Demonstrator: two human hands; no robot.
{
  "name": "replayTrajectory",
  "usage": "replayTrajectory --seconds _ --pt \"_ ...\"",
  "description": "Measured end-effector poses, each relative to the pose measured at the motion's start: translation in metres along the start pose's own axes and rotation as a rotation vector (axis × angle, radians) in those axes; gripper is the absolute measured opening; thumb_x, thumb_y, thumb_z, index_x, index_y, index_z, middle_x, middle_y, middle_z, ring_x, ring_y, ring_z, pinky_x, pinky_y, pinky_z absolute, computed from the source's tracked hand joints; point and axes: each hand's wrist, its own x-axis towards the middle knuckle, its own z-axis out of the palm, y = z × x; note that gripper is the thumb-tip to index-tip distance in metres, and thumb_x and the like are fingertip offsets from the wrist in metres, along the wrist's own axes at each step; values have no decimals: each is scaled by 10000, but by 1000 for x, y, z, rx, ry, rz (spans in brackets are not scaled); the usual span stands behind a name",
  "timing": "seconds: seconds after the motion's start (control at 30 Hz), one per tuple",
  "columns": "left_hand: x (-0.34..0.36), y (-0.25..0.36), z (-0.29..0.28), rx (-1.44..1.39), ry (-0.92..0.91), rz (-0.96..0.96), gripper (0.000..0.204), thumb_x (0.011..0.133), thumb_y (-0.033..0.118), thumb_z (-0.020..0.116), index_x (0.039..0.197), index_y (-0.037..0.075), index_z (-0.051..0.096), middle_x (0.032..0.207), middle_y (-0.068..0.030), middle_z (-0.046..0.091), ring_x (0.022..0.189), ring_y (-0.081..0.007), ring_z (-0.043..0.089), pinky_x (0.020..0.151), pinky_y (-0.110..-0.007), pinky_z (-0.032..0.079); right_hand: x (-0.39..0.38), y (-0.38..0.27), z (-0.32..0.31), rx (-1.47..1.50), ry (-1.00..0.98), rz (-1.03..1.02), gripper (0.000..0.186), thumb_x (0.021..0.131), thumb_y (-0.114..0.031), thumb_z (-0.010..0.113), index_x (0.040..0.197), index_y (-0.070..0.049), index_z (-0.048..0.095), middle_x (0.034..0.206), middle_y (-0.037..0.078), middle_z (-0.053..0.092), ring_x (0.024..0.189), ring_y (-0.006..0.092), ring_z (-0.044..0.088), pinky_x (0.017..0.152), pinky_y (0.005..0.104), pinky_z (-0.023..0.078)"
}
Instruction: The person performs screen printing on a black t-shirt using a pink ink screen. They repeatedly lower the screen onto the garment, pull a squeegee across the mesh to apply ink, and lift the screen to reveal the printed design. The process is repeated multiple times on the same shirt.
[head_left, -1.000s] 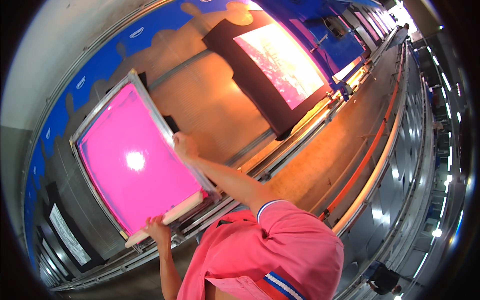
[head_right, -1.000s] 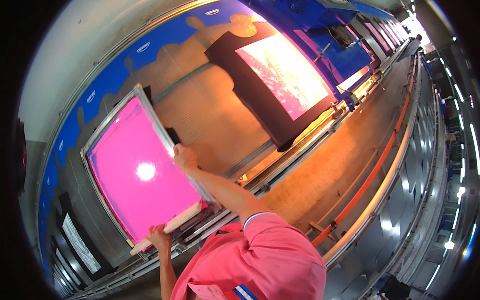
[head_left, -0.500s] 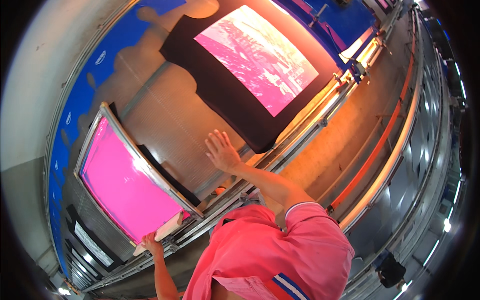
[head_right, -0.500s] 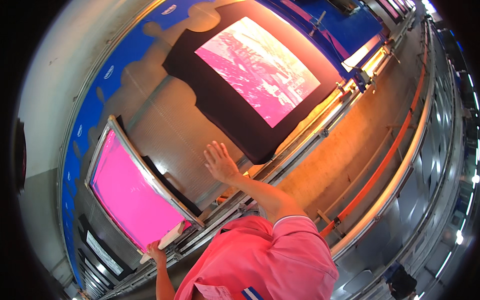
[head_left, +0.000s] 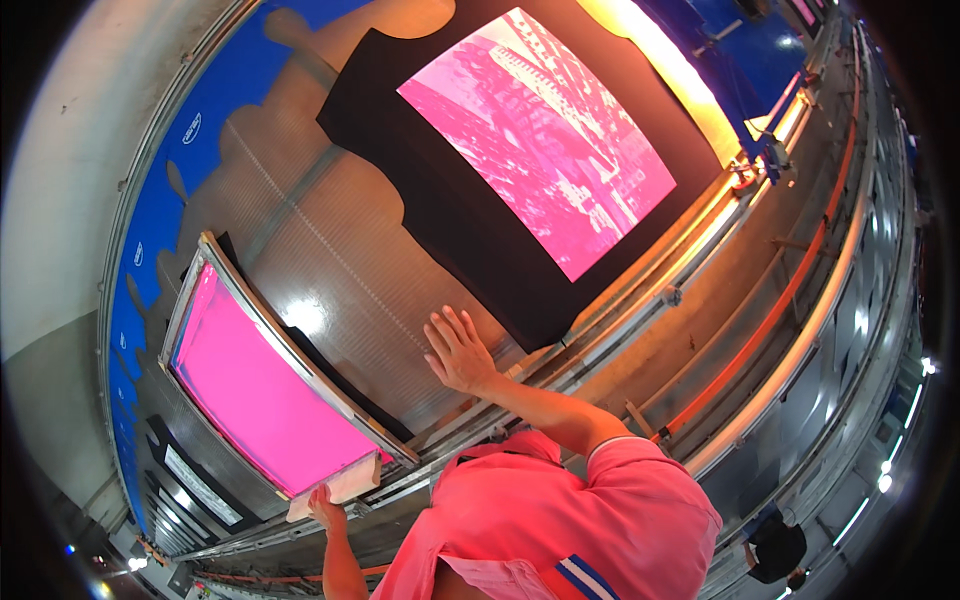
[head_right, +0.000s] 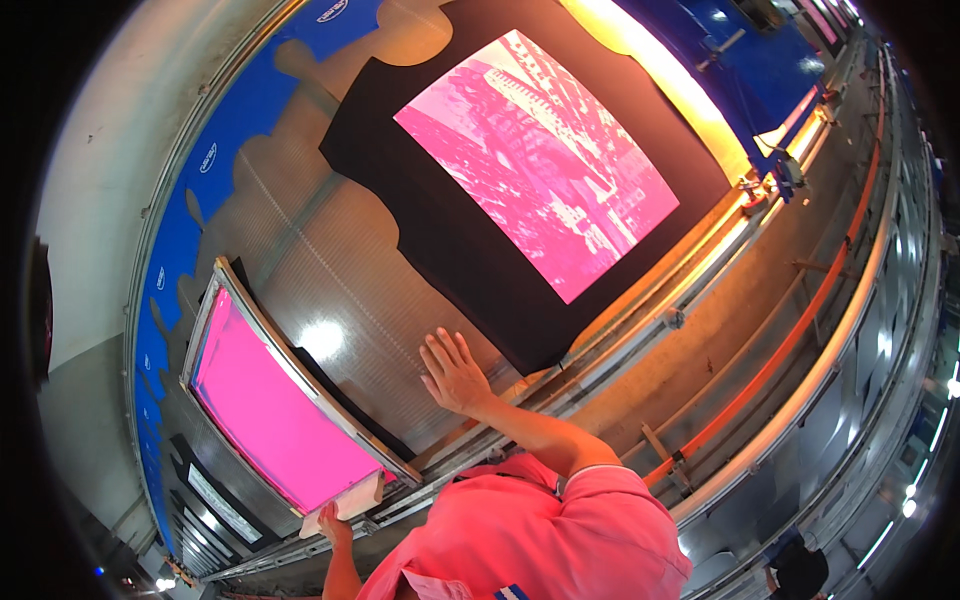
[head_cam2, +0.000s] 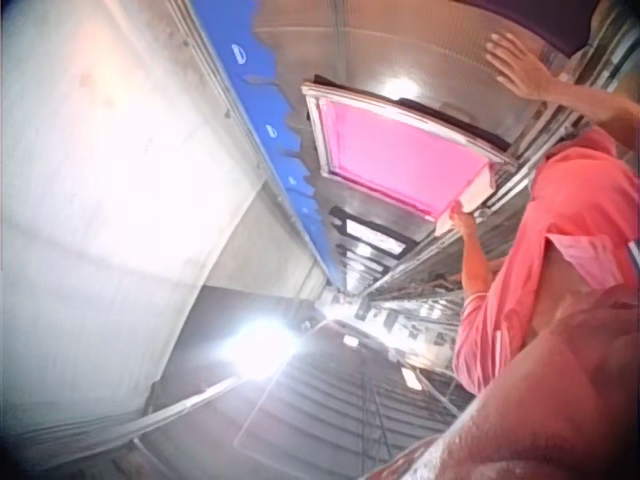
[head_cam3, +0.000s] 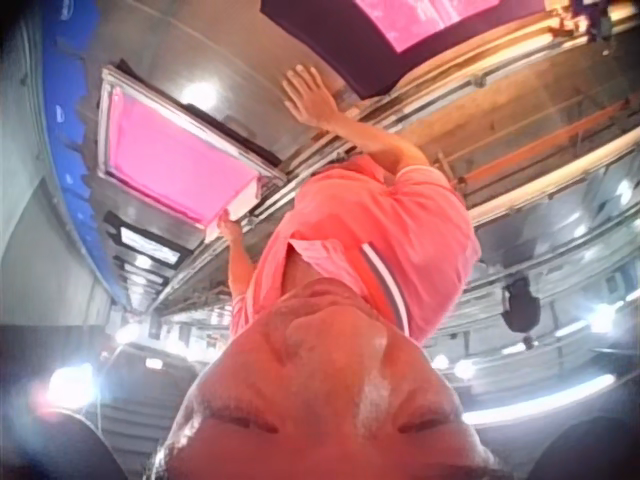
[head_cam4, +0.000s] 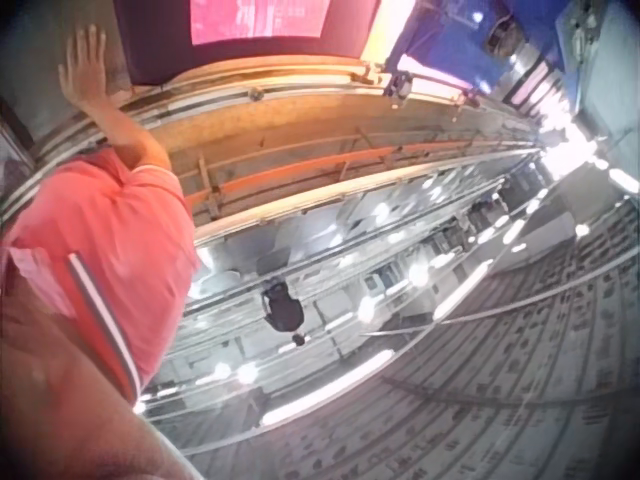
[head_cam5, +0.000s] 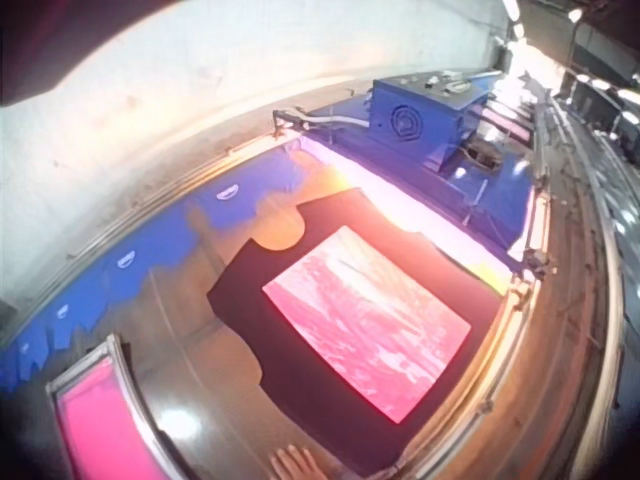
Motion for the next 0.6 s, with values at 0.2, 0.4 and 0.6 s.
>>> replayTrajectory --seconds 0.2,0.4,0.6 --pt "8 1 -14 55 -31 -26 487 757 24 738 1223 117 628 1280 -142 590 1229 -422 513 943 -747 365 1 -1 -5 6 -44 3 571 950 -375 608 1375 0 543 1483 189 441 1471 397 290 1199 563 233" --pt "6 6 -13 52 3 9 483 750 19 733 1213 111 633 1258 -140 605 1216 -419 516 953 -725 363 1 1 -2 -9 -25 -4 577 952 -395 602 1369 0 549 1480 186 444 1471 392 292 1198 563 239" --pt "10 -3 -11 74 73 129 463 719 16 738 1175 54 662 1175 -165 644 1159 -400 557 951 -593 420 2 0 -5 -10 -42 2 579 949 -402 604 1363 1 556 1481 183 442 1475 391 283 1203 565 235"
